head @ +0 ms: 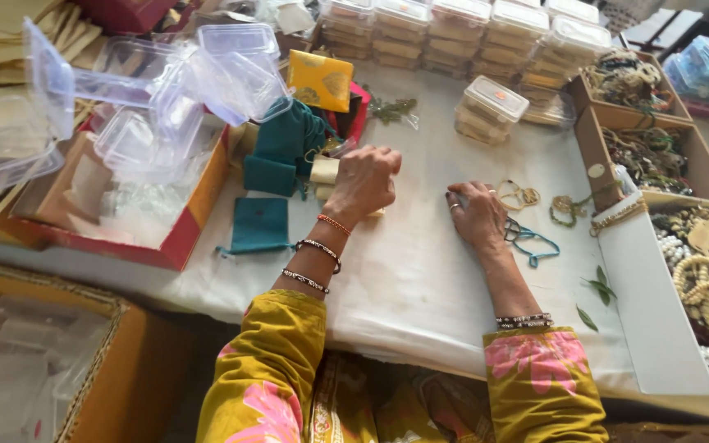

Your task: The person picks up small beige fabric pouches from a stack on the table and places them one at a time into clear plastic containers, closing each lid and stacking the filled containers. At the end they handle a small piece of jewelry from a box.

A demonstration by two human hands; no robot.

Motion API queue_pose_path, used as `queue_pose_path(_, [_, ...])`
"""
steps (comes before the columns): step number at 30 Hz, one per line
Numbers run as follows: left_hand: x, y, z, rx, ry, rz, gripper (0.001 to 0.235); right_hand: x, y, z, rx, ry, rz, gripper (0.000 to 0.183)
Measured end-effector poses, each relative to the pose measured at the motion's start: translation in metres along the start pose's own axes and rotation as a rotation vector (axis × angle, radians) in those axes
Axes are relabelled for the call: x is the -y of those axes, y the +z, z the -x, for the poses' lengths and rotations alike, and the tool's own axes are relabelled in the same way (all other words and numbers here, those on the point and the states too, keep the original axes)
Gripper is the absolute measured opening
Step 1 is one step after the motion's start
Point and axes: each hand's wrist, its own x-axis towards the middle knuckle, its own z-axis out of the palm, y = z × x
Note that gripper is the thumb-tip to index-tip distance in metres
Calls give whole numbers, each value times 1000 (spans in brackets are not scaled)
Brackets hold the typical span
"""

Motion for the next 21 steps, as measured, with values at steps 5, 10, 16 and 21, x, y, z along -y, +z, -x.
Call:
queue_pose_path(5, [11, -1, 0, -319, -26, 0, 22, -1, 3, 1, -6, -5, -19, 19])
queue_pose_path(10, [22, -11, 2, -458, -74, 29, 23, -6, 7, 0, -47, 27, -15, 17])
queue_pose_path(16, [63, -44, 15, -789, -375, -173, 31, -7, 9, 0, -53, 33, -29, 16])
queue_pose_path(21, [129, -84, 45, -855, -587, -607, 43, -6, 9, -1, -24, 72, -6, 15])
